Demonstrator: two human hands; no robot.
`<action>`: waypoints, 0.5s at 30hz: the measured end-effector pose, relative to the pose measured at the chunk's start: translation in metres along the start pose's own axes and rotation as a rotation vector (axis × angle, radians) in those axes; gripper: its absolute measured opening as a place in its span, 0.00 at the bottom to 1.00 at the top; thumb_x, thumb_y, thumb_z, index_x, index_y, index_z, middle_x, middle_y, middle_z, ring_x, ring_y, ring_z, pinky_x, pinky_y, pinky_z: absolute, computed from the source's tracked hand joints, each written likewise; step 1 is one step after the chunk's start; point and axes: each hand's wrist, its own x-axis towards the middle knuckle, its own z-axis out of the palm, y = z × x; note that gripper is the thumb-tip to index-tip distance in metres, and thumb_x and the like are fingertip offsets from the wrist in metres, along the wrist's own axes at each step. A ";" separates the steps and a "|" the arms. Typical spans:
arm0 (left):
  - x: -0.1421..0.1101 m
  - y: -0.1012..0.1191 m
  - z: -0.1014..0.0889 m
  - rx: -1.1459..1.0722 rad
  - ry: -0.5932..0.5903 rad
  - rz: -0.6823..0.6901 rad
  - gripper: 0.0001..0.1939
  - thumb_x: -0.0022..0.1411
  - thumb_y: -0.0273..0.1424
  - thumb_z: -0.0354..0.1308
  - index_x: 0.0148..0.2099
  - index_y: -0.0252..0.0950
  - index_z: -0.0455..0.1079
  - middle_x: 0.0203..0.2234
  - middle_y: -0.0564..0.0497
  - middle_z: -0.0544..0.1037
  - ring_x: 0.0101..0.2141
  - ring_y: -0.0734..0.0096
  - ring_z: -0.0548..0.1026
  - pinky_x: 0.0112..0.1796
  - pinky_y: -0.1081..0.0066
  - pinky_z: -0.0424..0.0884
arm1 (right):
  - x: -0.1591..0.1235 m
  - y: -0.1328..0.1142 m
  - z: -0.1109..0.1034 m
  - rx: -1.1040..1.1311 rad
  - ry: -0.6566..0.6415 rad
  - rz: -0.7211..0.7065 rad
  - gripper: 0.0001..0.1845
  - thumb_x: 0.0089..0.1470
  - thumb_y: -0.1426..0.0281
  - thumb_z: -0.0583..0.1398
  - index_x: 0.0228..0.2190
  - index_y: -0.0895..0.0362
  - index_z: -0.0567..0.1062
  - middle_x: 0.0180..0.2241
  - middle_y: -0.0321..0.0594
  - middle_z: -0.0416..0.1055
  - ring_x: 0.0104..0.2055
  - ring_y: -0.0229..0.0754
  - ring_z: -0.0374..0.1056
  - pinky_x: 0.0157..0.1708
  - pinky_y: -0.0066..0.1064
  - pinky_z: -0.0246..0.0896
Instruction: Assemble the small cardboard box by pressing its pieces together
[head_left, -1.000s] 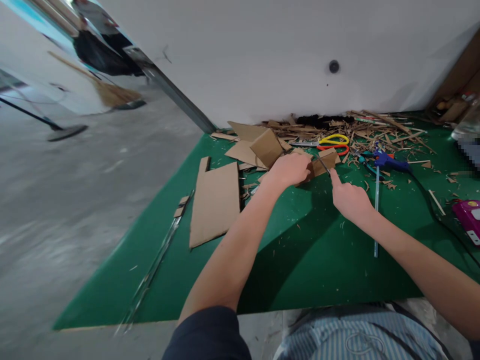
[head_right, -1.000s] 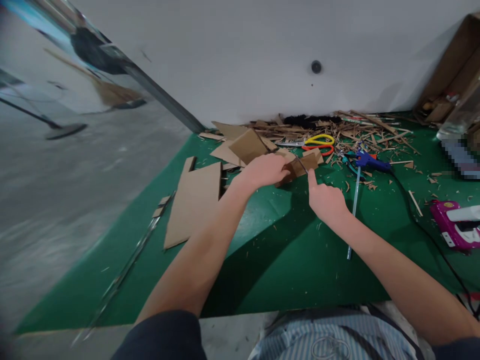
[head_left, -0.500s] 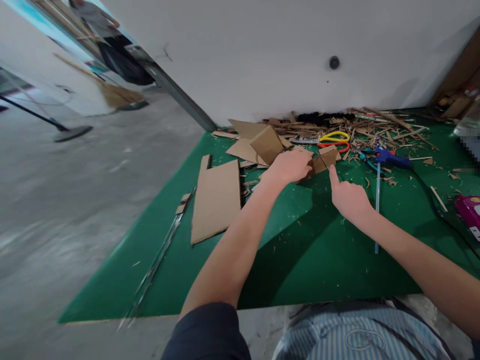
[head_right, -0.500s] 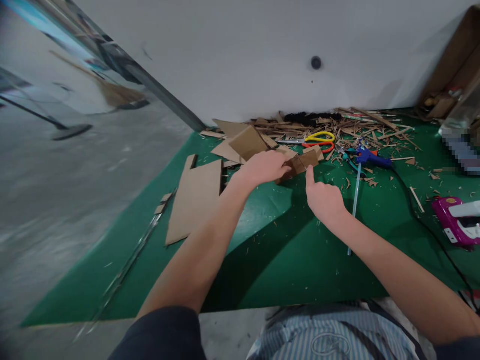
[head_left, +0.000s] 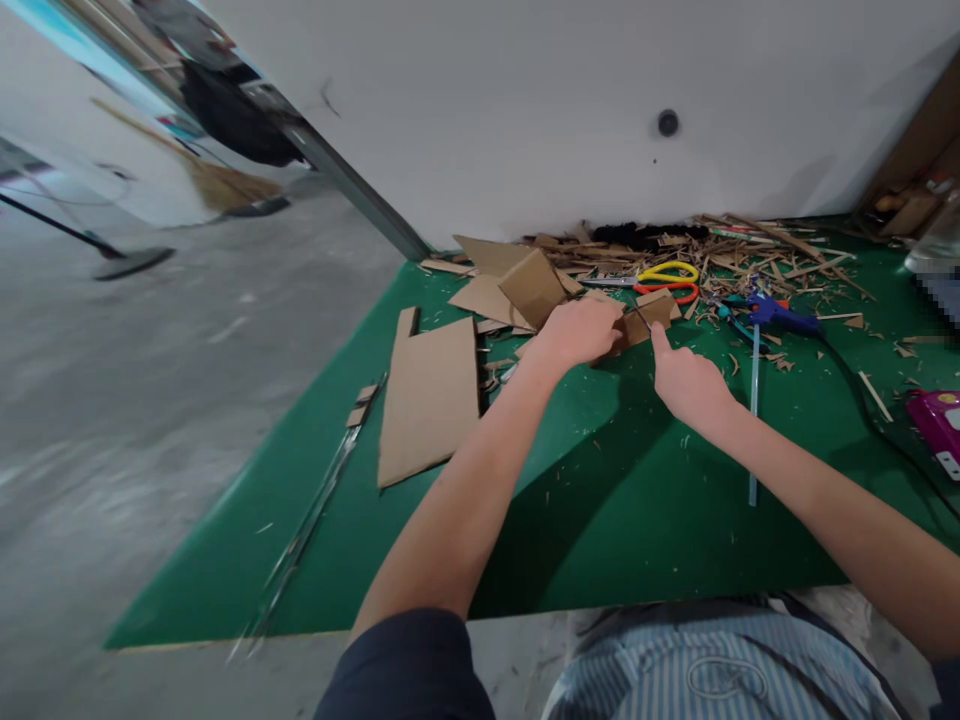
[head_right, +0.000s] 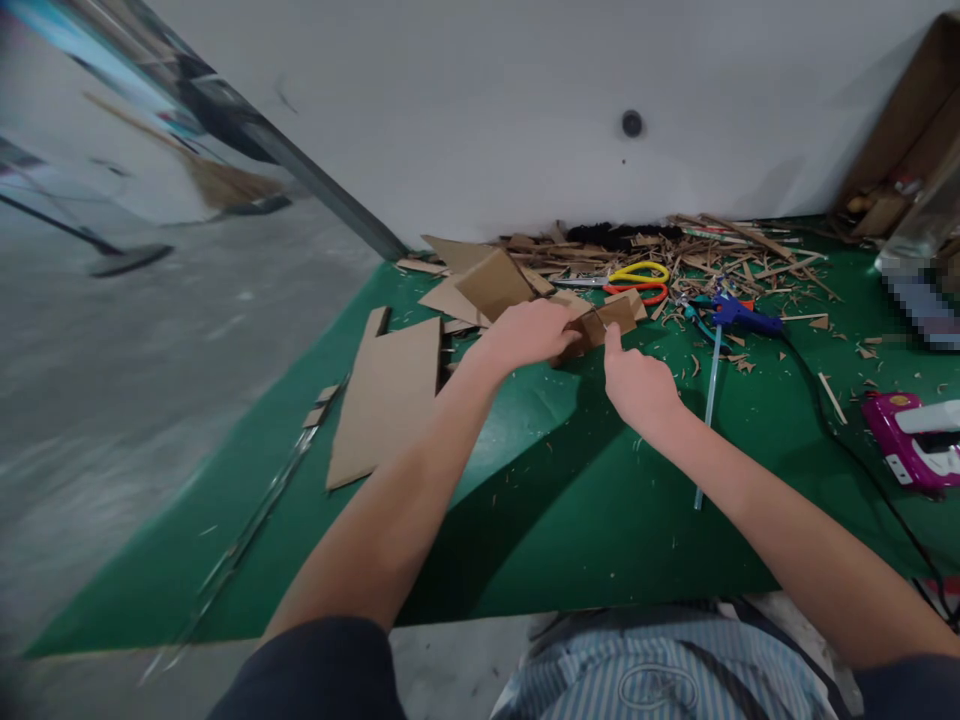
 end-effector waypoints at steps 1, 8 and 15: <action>0.000 0.000 0.000 0.002 0.003 0.002 0.17 0.66 0.34 0.49 0.49 0.33 0.74 0.44 0.36 0.79 0.48 0.50 0.78 0.46 0.57 0.74 | 0.002 0.000 -0.002 0.009 -0.001 0.001 0.41 0.56 0.81 0.47 0.69 0.66 0.40 0.38 0.59 0.77 0.37 0.50 0.77 0.34 0.36 0.71; -0.002 0.002 -0.001 0.017 0.003 -0.001 0.16 0.65 0.32 0.48 0.47 0.31 0.74 0.43 0.35 0.80 0.46 0.48 0.78 0.45 0.57 0.74 | 0.011 -0.003 -0.007 0.003 -0.011 0.002 0.38 0.58 0.80 0.46 0.68 0.67 0.45 0.40 0.62 0.77 0.39 0.53 0.77 0.36 0.39 0.70; 0.000 0.012 0.000 0.042 0.034 -0.052 0.24 0.72 0.35 0.40 0.50 0.28 0.74 0.43 0.32 0.80 0.47 0.45 0.79 0.44 0.54 0.75 | 0.020 -0.005 0.002 -0.010 0.020 0.013 0.38 0.59 0.80 0.46 0.69 0.67 0.44 0.40 0.62 0.77 0.39 0.52 0.78 0.37 0.39 0.71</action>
